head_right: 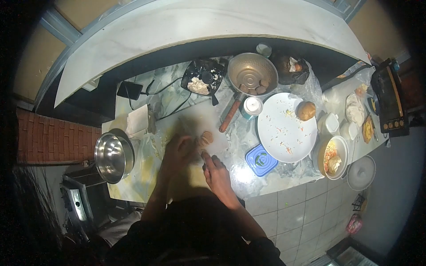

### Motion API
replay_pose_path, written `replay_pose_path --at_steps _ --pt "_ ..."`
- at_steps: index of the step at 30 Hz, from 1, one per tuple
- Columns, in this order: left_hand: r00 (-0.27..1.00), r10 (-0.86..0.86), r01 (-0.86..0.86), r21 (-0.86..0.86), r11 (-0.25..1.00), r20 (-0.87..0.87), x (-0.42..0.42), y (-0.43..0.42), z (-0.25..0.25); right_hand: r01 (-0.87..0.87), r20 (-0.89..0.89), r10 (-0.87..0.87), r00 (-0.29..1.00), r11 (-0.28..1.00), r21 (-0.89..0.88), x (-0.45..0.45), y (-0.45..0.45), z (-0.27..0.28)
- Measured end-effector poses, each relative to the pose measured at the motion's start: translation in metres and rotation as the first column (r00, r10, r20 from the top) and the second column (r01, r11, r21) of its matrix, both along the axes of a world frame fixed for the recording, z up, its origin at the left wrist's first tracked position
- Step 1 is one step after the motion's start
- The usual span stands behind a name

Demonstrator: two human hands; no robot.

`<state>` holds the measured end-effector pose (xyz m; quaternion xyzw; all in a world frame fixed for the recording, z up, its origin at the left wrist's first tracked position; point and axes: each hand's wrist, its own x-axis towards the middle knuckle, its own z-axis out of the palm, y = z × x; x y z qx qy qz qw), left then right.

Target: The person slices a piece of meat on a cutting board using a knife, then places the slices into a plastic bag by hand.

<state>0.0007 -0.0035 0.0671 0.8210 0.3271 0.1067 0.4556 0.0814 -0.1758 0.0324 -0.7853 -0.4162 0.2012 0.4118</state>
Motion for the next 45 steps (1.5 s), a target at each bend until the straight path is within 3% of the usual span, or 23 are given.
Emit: replay_pose_path --at_steps 2,6,8,12,14,17,20,27,29,33,36,39,41,45 --pt "0.982 -0.18 0.148 0.369 0.918 0.053 0.005 -0.002 0.0 0.007 0.012 -0.007 1.0 1.0 -0.008 -0.001 -0.001 0.0" --pt "0.984 -0.166 0.179 0.264 0.948 -0.071 0.011 0.002 -0.005 0.007 0.043 -0.006 0.999 1.0 -0.013 -0.001 -0.003 -0.004" --pt "0.978 -0.202 0.2 0.488 0.849 -0.05 0.01 0.009 -0.024 0.004 0.057 -0.003 0.998 1.0 -0.021 0.0 -0.003 0.001" --pt "0.948 -0.31 0.309 0.433 0.847 -0.071 0.019 0.021 -0.02 -0.037 0.0 0.037 0.999 0.991 -0.126 0.001 -0.007 0.008" --pt "0.913 -0.387 0.399 0.499 0.77 -0.133 0.021 0.023 -0.02 -0.043 0.007 0.044 0.999 0.991 -0.125 0.003 -0.008 0.006" --pt "0.904 -0.413 0.406 0.525 0.748 -0.111 0.023 0.022 -0.02 -0.059 0.02 0.062 0.998 0.99 -0.127 0.005 -0.011 0.007" --pt "0.883 -0.406 0.466 0.528 0.71 -0.234 0.022 0.022 -0.015 -0.073 0.06 0.08 0.995 0.991 -0.111 0.006 -0.014 0.004" --pt "0.882 -0.355 0.47 0.535 0.702 -0.309 0.018 0.025 -0.029 -0.105 0.113 0.117 0.987 0.989 -0.106 0.005 -0.014 0.003" --pt "0.83 -0.399 0.497 0.195 0.846 -0.389 0.029 0.027 -0.002 -0.079 0.117 0.089 0.989 0.993 -0.086 0.004 -0.013 0.005" --pt "0.842 -0.413 0.511 0.269 0.816 -0.348 0.025 0.027 -0.022 -0.068 0.12 0.076 0.99 0.995 -0.07 0.007 -0.013 0.008" --pt "0.87 -0.343 0.442 0.25 0.862 -0.355 0.025 0.027 -0.024 -0.086 0.094 0.093 0.991 0.994 -0.074 0.007 -0.017 0.007" --pt "0.872 -0.435 0.485 0.277 0.83 -0.223 0.021 0.038 -0.029 -0.112 0.072 0.116 0.991 0.992 -0.058 0.011 -0.02 0.017" --pt "0.817 -0.547 0.554 0.512 0.657 -0.183 0.018 0.047 -0.039 -0.128 0.029 0.131 0.991 0.988 -0.087 0.013 -0.023 0.022" --pt "0.833 -0.525 0.549 0.384 0.742 -0.176 0.032 0.048 0.003 -0.171 -0.098 0.159 0.982 0.978 -0.121 0.022 -0.031 0.035"
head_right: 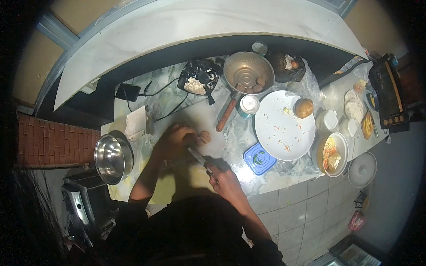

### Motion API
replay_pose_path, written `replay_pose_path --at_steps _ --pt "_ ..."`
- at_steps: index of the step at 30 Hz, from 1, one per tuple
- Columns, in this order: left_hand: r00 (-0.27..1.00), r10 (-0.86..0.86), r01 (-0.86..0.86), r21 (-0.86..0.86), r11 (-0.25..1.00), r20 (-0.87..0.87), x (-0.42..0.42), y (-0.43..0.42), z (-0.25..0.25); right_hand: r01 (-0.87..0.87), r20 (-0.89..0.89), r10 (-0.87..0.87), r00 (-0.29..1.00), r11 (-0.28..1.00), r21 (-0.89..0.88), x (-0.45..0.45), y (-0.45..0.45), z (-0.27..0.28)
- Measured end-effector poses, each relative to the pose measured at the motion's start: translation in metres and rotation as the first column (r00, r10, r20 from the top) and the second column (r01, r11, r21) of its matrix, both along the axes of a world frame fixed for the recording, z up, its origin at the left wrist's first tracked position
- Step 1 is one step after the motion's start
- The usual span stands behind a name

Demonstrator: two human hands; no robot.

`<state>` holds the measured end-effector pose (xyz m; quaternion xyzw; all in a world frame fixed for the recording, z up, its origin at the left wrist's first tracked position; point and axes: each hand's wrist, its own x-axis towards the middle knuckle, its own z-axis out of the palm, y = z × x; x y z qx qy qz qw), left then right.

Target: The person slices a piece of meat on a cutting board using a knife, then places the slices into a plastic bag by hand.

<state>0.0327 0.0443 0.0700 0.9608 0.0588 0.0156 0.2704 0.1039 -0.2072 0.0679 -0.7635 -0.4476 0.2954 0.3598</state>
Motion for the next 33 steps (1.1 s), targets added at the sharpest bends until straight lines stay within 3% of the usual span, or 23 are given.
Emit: replay_pose_path --at_steps 2,3,5,9,11,15,17,18,20,21,23,27,30,32,33 --pt "0.973 0.057 -0.087 -0.124 0.988 -0.223 0.011 0.01 0.002 0.012 -0.03 -0.012 0.999 1.0 0.004 0.005 -0.006 -0.001" --pt "0.973 0.056 -0.086 -0.125 0.988 -0.223 0.01 0.009 -0.001 0.022 -0.06 -0.022 0.998 1.0 0.009 0.008 -0.009 -0.001" --pt "0.985 0.169 -0.172 -0.171 0.97 -0.034 0.005 0.011 -0.02 0.005 -0.083 -0.005 0.997 1.0 -0.002 0.018 -0.014 0.004" --pt "0.99 0.138 -0.144 -0.229 0.963 -0.041 0.009 0.021 -0.042 -0.039 -0.199 0.027 0.98 0.998 -0.054 0.038 -0.023 0.021" --pt "0.979 0.119 -0.16 -0.261 0.952 -0.166 0.016 0.015 -0.016 -0.048 -0.187 0.041 0.982 0.998 -0.032 0.046 -0.031 0.02" --pt "0.935 0.228 -0.294 -0.238 0.926 -0.27 0.011 0.015 -0.023 -0.081 -0.249 0.053 0.967 0.991 -0.106 0.064 -0.047 0.02" --pt "0.987 0.147 -0.129 -0.205 0.97 0.072 0.004 0.012 -0.032 -0.027 -0.263 -0.005 0.965 0.993 -0.118 0.069 -0.055 0.014" --pt "0.987 0.146 -0.129 -0.204 0.97 0.072 0.005 0.012 -0.037 0.033 -0.264 -0.038 0.964 0.999 -0.026 0.068 -0.056 0.012" --pt "0.956 0.262 -0.291 -0.339 0.895 -0.131 0.007 0.011 -0.045 0.057 -0.286 -0.054 0.957 0.998 0.0 0.068 -0.062 0.005" --pt "0.955 0.265 -0.295 -0.334 0.895 -0.131 0.007 0.011 -0.036 0.079 -0.307 -0.067 0.949 0.997 0.028 0.068 -0.061 0.003" --pt "0.988 0.099 -0.146 -0.497 0.855 -0.12 0.006 0.007 -0.019 0.1 -0.337 -0.097 0.936 0.995 -0.009 0.067 -0.061 0.006" --pt "0.954 0.25 -0.299 -0.445 0.844 -0.167 0.002 -0.015 -0.013 0.169 -0.348 -0.172 0.922 0.985 -0.04 0.063 -0.06 -0.003" --pt "0.935 0.349 -0.336 -0.467 0.818 -0.062 0.0 -0.024 -0.011 0.246 -0.302 -0.242 0.922 0.969 -0.024 0.057 -0.05 -0.005" --pt "0.961 0.239 -0.21 -0.194 0.958 0.139 -0.003 -0.026 -0.018 0.25 -0.279 -0.244 0.929 0.968 -0.013 0.055 -0.046 -0.01" --pt "0.96 0.24 -0.211 -0.193 0.958 0.141 -0.005 -0.028 -0.027 0.258 -0.256 -0.25 0.934 0.966 -0.003 0.054 -0.044 -0.011"
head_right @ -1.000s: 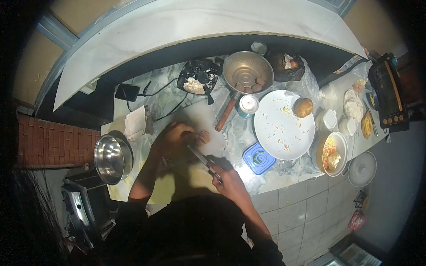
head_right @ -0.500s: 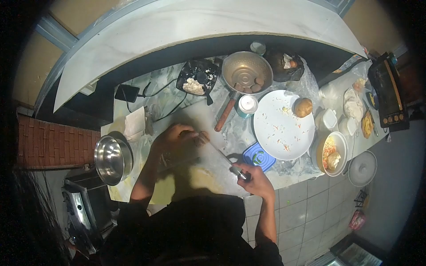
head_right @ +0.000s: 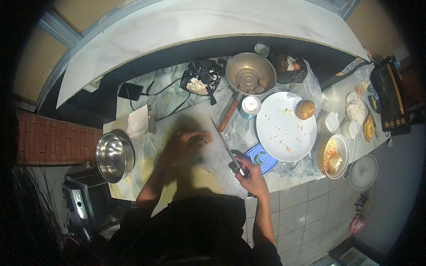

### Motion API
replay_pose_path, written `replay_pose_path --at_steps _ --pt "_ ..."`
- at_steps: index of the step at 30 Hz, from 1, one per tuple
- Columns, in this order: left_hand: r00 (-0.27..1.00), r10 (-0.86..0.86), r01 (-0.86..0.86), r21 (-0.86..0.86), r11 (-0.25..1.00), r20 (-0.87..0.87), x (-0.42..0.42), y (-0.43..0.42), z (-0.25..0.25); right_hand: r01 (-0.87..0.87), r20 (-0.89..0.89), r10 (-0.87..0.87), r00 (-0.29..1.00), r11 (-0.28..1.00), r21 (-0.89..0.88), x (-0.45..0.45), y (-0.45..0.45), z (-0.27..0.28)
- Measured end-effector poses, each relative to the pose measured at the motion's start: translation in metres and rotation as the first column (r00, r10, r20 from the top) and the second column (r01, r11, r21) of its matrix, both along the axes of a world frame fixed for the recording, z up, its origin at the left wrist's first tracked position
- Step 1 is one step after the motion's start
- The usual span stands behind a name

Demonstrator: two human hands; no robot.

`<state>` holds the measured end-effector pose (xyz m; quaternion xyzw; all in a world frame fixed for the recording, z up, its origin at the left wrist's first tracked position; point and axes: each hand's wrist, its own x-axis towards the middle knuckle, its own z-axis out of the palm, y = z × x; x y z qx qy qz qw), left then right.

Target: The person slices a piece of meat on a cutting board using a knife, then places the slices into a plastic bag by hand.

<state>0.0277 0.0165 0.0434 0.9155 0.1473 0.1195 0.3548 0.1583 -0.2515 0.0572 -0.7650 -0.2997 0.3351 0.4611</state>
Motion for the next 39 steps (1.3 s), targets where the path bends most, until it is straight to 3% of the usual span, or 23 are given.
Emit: replay_pose_path --at_steps 2,6,9,11,15,17,18,20,22,24,25,27,29,30,32,33,35,39 --pt "0.995 0.072 -0.055 0.205 0.977 -0.072 -0.003 -0.003 -0.017 -0.01 0.015 0.01 1.0 1.0 -0.001 -0.002 0.004 0.002" --pt "0.999 -0.003 0.009 0.146 0.989 -0.046 0.002 -0.002 -0.008 0.004 0.006 -0.004 1.0 1.0 -0.022 -0.007 0.008 0.003" --pt "0.999 -0.043 0.042 0.234 0.971 0.0 0.003 -0.003 -0.006 0.022 0.017 -0.021 1.0 1.0 -0.014 -0.008 0.01 0.002" --pt "0.994 -0.107 0.106 0.107 0.989 0.005 0.005 -0.004 0.005 0.027 0.027 -0.027 0.999 1.0 -0.014 -0.008 0.009 0.0" --pt "0.991 -0.134 0.134 0.114 0.984 -0.009 0.009 0.0 0.013 0.042 0.021 -0.042 0.999 0.999 -0.031 -0.008 0.011 0.004" --pt "0.985 -0.14 0.156 -0.171 0.973 0.102 0.01 0.002 0.014 0.042 0.018 -0.042 0.999 0.999 -0.025 -0.008 0.011 0.003" --pt "0.985 -0.137 0.154 -0.172 0.973 0.103 0.009 0.004 0.013 0.04 0.013 -0.04 0.999 0.999 -0.018 -0.008 0.011 0.002" --pt "0.996 -0.085 0.088 -0.43 0.898 0.026 0.004 0.008 0.01 0.042 0.033 -0.042 0.999 0.999 -0.005 -0.01 0.014 0.002" --pt "0.998 0.018 0.013 -0.464 0.886 0.061 -0.002 0.007 0.011 0.042 0.053 -0.043 0.998 0.999 0.008 -0.014 0.017 -0.001" --pt "0.989 0.12 -0.059 -0.502 0.863 0.091 -0.01 0.008 0.01 0.063 -0.058 -0.06 0.997 0.996 0.06 -0.021 0.021 -0.01" --pt "0.979 0.196 -0.133 -0.535 0.834 0.062 -0.016 0.012 0.006 0.016 -0.16 -0.018 0.987 1.0 -0.017 -0.023 0.029 0.009" --pt "0.961 0.274 -0.209 -0.567 0.797 0.031 -0.024 0.014 -0.004 -0.017 -0.109 0.017 0.994 1.0 0.006 -0.037 0.042 0.009" --pt "0.92 0.393 -0.273 -0.747 0.605 -0.018 -0.032 0.012 -0.015 -0.094 0.03 0.093 0.995 0.993 0.064 -0.051 0.053 0.008" --pt "0.916 0.401 -0.279 -0.748 0.603 -0.019 -0.035 0.009 -0.012 -0.132 0.041 0.13 0.991 0.989 0.065 -0.057 0.058 0.005" --pt "0.892 0.411 -0.446 -0.512 0.734 -0.187 -0.038 0.001 -0.004 -0.175 0.137 0.158 0.978 0.976 0.129 -0.069 0.063 -0.017" --pt "0.888 0.42 -0.452 -0.513 0.729 -0.187 -0.041 -0.003 -0.011 -0.185 0.138 0.168 0.976 0.974 0.128 -0.073 0.065 -0.023" --pt "0.921 0.387 -0.299 -0.556 0.775 0.045 -0.047 -0.009 -0.031 -0.207 0.209 0.176 0.962 0.969 0.137 -0.08 0.068 -0.028" --pt "0.912 0.399 -0.315 -0.464 0.828 0.094 -0.041 -0.015 -0.031 -0.235 0.225 0.21 0.951 0.968 0.089 -0.084 0.07 -0.031"
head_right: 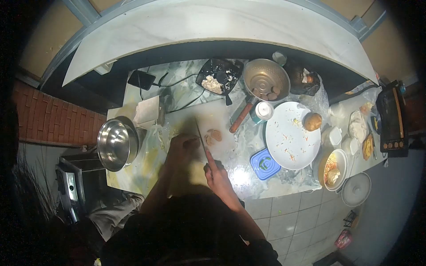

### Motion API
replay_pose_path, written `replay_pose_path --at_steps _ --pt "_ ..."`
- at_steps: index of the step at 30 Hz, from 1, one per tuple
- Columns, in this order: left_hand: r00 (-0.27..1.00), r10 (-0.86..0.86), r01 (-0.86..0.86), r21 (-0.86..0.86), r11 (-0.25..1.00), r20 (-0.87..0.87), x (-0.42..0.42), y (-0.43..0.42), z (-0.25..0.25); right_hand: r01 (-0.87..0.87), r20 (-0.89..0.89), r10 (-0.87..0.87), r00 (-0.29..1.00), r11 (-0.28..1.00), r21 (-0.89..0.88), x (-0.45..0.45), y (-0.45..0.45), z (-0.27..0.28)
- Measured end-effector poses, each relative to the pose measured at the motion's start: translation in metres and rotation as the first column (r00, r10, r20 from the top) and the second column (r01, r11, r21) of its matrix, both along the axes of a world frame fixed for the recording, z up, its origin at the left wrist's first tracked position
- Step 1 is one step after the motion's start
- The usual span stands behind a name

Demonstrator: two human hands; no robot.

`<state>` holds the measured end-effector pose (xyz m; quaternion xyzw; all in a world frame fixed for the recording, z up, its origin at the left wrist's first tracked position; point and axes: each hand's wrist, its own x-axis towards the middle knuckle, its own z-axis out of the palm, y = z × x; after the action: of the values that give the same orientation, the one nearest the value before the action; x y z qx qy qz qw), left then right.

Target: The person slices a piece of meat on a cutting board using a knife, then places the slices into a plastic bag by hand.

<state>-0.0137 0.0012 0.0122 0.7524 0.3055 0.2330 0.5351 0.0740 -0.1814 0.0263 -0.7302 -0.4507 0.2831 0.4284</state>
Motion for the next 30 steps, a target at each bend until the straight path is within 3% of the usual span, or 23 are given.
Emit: replay_pose_path --at_steps 2,6,9,11,14,18,20,24,26,30 --pt "0.992 -0.027 0.044 0.147 0.988 -0.121 0.005 -0.001 0.015 0.025 -0.02 -0.025 0.999 1.0 -0.005 0.0 0.001 -0.004" --pt "0.999 0.019 -0.014 0.099 0.995 -0.045 0.01 -0.003 0.004 0.052 -0.015 -0.052 0.999 0.999 0.006 0.003 0.0 -0.006" --pt "0.987 0.017 -0.003 0.089 0.996 -0.16 0.013 -0.002 0.014 0.052 -0.007 -0.052 0.999 0.999 -0.011 0.005 0.001 -0.004" --pt "0.974 -0.086 0.114 0.125 0.986 -0.209 0.013 -0.001 0.023 0.055 -0.032 -0.056 0.998 0.998 -0.015 0.004 0.001 -0.005" --pt "0.985 -0.12 0.138 0.144 0.98 -0.127 0.009 -0.004 0.015 0.058 -0.018 -0.058 0.998 0.998 -0.021 0.004 0.001 -0.006" --pt "0.964 -0.21 0.239 0.182 0.954 -0.165 0.004 0.0 0.008 0.026 -0.086 -0.033 0.996 0.996 -0.08 0.004 0.002 0.003" --pt "0.97 -0.19 0.229 0.309 0.923 -0.151 0.006 0.001 0.006 0.072 -0.029 -0.072 0.997 0.997 -0.004 0.002 0.002 -0.003" --pt "0.961 -0.158 0.207 0.21 0.956 -0.227 0.009 -0.002 0.009 0.079 -0.016 -0.079 0.997 0.997 0.008 0.001 0.004 0.001" --pt "0.983 -0.116 0.156 0.306 0.939 -0.146 0.009 -0.004 0.004 0.071 -0.002 -0.07 0.998 0.997 0.007 0.0 0.004 -0.003" --pt "0.984 -0.12 0.15 0.237 0.96 -0.134 0.006 -0.006 -0.005 0.071 -0.007 -0.071 0.997 0.997 0.014 -0.002 0.005 -0.003"
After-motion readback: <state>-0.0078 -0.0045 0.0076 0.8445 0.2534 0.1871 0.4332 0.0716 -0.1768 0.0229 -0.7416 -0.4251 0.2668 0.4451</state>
